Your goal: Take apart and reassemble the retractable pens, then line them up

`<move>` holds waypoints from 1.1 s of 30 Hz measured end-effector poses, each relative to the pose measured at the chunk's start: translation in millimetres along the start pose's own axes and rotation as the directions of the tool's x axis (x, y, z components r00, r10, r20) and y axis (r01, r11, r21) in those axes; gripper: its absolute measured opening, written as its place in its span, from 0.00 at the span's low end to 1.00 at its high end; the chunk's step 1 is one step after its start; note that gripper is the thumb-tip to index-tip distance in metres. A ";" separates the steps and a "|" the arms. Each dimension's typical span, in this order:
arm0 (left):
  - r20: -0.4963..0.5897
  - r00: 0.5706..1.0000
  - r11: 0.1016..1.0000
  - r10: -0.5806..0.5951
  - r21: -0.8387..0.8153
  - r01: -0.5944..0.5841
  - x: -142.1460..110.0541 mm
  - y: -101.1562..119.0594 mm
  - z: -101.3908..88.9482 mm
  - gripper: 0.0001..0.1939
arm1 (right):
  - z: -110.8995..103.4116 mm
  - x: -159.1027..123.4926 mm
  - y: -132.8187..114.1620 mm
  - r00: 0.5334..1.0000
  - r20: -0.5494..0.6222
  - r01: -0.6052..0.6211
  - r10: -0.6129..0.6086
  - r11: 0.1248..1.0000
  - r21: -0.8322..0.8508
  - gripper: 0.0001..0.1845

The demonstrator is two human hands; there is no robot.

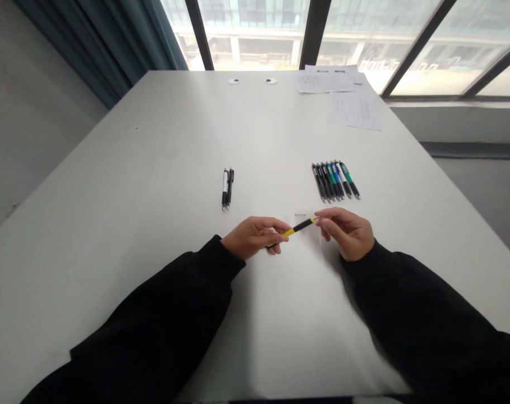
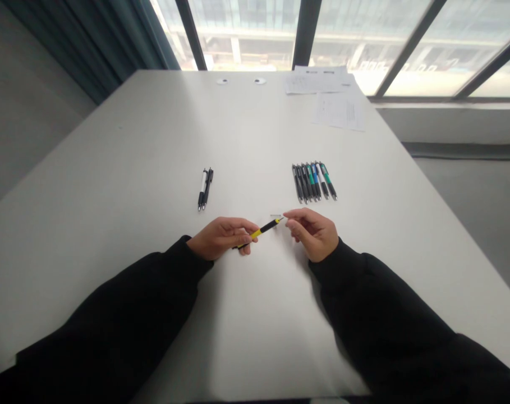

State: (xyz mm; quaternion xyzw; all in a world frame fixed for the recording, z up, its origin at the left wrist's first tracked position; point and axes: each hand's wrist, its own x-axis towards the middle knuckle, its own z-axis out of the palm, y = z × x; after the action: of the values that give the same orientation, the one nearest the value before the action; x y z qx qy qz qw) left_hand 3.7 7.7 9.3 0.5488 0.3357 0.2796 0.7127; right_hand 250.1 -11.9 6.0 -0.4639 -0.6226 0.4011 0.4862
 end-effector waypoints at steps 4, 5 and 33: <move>-0.025 0.999 0.999 0.024 -0.032 -0.025 1.2 1.2 -0.8 0.21 | -2.3 17.3 16.0 0.979 0.068 0.201 -0.192 0.852 -0.483 0.11; -0.028 0.999 0.999 0.024 -0.034 -0.025 1.4 1.7 -0.8 0.21 | -1.0 21.0 18.3 0.969 0.112 0.244 -0.218 0.812 -0.530 0.11; -0.016 1.000 0.984 0.027 0.175 -0.024 0.0 -5.0 -5.2 0.19 | -5.0 17.8 22.1 0.933 0.034 0.328 -0.359 0.804 -0.496 0.08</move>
State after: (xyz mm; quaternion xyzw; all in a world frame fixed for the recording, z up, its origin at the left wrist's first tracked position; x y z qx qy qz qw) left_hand -0.3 9.6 3.6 0.6110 0.3585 0.2630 0.6549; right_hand 257.3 11.1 -9.8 -0.4642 -0.7624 0.1197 0.4346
